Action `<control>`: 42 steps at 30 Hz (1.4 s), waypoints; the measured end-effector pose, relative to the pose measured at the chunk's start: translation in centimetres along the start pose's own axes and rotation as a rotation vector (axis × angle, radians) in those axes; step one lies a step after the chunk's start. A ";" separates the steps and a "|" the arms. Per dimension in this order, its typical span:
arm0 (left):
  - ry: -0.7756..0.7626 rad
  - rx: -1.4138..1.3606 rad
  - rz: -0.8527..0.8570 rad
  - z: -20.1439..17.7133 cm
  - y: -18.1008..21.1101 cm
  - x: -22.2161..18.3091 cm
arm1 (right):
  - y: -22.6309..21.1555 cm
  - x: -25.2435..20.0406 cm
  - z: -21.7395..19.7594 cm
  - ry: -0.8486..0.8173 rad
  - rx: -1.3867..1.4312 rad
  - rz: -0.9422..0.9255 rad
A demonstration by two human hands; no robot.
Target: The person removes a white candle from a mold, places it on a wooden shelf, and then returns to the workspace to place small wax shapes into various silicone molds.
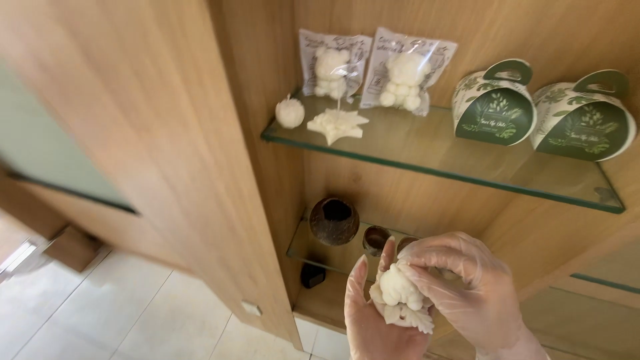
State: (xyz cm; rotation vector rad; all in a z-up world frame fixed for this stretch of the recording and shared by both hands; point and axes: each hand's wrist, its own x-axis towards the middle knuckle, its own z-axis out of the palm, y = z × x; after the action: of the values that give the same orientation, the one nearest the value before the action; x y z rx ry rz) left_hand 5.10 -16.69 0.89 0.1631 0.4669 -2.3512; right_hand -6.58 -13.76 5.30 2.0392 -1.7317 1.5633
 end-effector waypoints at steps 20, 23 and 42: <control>-0.074 0.145 -0.316 1.2 5.7 2.2 | -4.7 8.4 -0.3 0.227 0.273 0.167; -0.088 0.169 -0.348 0.8 5.9 2.2 | -5.3 11.5 -1.3 0.244 0.293 0.266; -0.043 0.231 -0.287 0.3 5.7 0.9 | 0.3 17.8 0.2 0.100 0.263 0.228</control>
State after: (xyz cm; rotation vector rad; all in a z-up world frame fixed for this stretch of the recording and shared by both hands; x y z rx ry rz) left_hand 8.38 -21.20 -0.67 0.1606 0.2065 -2.6822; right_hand -9.06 -26.68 17.32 1.8793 -1.8641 2.0222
